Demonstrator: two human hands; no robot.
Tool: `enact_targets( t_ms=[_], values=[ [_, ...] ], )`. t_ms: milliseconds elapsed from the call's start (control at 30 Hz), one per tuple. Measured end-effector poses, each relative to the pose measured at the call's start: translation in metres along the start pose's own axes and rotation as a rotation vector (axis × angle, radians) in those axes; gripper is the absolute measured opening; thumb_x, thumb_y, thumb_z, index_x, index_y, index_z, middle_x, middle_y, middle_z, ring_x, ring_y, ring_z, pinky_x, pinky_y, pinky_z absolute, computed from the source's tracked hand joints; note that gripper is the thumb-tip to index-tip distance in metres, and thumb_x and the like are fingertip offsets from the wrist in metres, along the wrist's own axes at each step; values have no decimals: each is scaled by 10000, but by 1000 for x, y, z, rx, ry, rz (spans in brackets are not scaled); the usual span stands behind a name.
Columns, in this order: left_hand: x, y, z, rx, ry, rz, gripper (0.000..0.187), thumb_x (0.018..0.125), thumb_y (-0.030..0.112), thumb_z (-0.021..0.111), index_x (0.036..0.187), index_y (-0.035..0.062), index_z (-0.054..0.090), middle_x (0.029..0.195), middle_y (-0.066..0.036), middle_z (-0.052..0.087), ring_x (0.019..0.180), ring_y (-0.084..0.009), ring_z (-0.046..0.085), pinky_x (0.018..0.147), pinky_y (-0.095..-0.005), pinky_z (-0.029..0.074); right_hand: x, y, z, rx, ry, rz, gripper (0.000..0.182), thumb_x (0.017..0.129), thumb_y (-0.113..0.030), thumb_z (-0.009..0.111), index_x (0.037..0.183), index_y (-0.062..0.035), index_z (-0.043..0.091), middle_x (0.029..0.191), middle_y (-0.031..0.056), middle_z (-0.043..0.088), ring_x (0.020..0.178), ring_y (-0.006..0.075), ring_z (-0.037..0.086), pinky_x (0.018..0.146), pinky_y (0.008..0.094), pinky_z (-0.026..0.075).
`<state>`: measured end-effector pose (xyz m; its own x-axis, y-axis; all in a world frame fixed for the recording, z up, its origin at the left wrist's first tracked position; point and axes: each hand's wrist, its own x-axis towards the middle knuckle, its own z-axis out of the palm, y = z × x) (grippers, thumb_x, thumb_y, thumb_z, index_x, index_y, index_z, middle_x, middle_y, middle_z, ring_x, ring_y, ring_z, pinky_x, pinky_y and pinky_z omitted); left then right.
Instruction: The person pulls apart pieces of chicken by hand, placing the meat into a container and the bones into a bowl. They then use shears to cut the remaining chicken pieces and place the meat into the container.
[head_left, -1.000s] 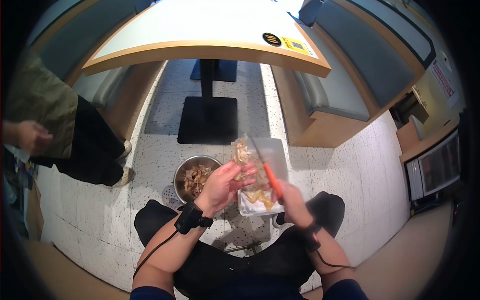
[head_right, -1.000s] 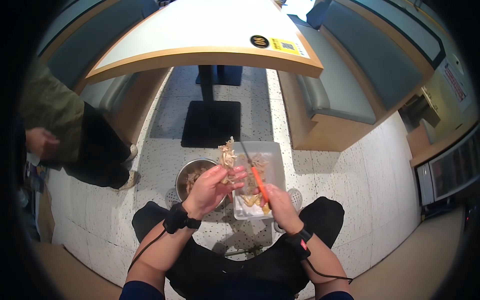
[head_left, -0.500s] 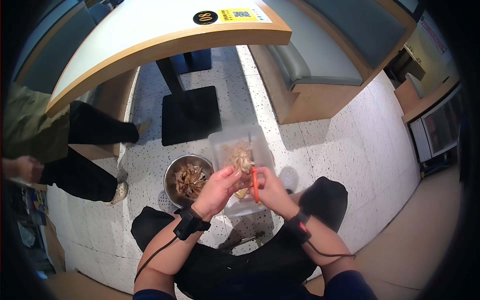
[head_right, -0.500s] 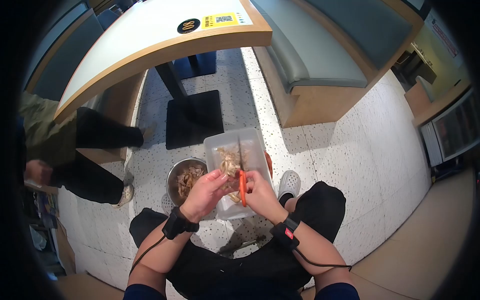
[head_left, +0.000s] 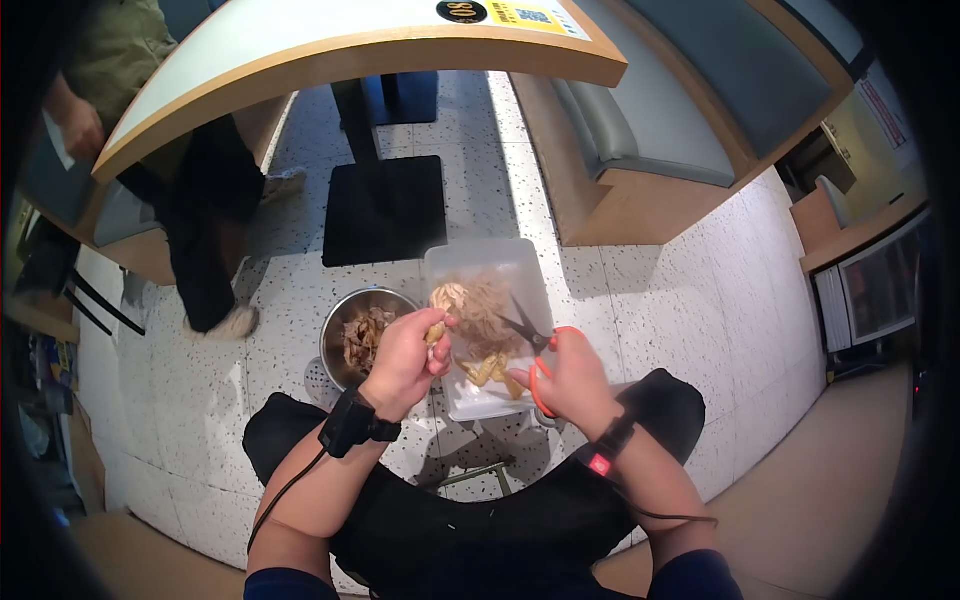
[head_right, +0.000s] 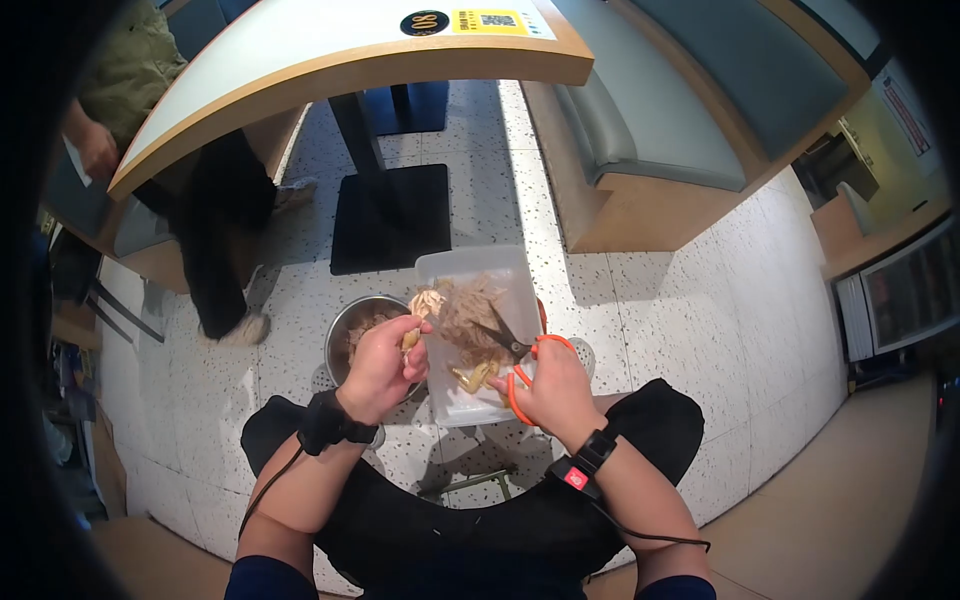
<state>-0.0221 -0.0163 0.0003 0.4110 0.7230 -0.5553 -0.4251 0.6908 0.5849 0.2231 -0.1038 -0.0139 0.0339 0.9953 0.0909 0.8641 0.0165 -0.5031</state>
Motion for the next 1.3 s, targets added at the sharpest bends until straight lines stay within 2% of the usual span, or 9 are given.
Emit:
enact_targets(
  t_ms=[33,133,367,567,767,933,1067,1167,1300],
  values=[
    [2,-1,-2,-22,-28,-7,212,1026,199,503,1001,6,588,581,-41,510,439,-139,412,482,-295,354,0,0,4,-37,63,-82,678,731,-429,893,1086,55,577,945,203,627,872,367,628,743,446,517],
    [0,-4,3,-55,-30,-19,215,1024,198,504,994,3,589,588,-56,517,454,-149,428,484,-295,356,2,-2,15,-76,95,-190,667,736,-412,887,1102,55,582,947,194,630,886,373,633,763,455,520],
    [0,-13,16,-16,-16,-58,208,1017,188,510,983,-1,591,606,-68,526,472,-157,443,480,-295,365,12,-14,28,-75,93,-129,603,763,-405,860,1065,44,593,933,190,631,885,374,633,762,450,518],
    [2,-26,22,53,-74,-121,167,1020,173,523,972,27,588,612,-49,534,457,-135,418,483,-284,344,17,-13,39,-112,156,-180,545,836,-448,787,967,30,559,839,199,630,828,382,644,731,450,529],
    [5,-25,19,86,-108,-149,165,1020,169,526,952,31,586,596,-29,489,461,-124,410,490,-280,328,16,-11,41,-136,89,-115,514,889,-459,735,916,20,552,805,211,643,786,383,672,674,450,557],
    [9,-26,18,75,-76,-176,163,1022,161,516,955,28,583,599,-30,489,455,-126,402,488,-283,324,11,-4,51,-102,-66,-79,505,951,-454,666,862,33,568,679,206,636,637,389,678,577,439,567],
    [10,-25,20,80,-47,-181,161,1022,156,509,952,30,581,601,-31,497,452,-128,403,484,-285,325,8,-6,51,-74,-98,-89,503,972,-438,641,815,37,588,647,225,622,643,407,675,589,452,559],
    [12,-27,18,94,-41,-163,150,1016,144,507,952,23,568,619,-45,507,468,-137,422,467,-290,335,7,-5,55,107,-160,-73,538,993,-451,602,779,43,608,664,263,627,675,437,669,616,484,547],
    [15,-29,17,135,-29,-169,154,1014,145,507,947,20,568,628,-45,516,474,-132,432,453,-283,347,9,-12,47,246,-328,90,577,1014,-482,543,802,48,629,752,301,654,750,482,663,686,536,531]
  ],
)
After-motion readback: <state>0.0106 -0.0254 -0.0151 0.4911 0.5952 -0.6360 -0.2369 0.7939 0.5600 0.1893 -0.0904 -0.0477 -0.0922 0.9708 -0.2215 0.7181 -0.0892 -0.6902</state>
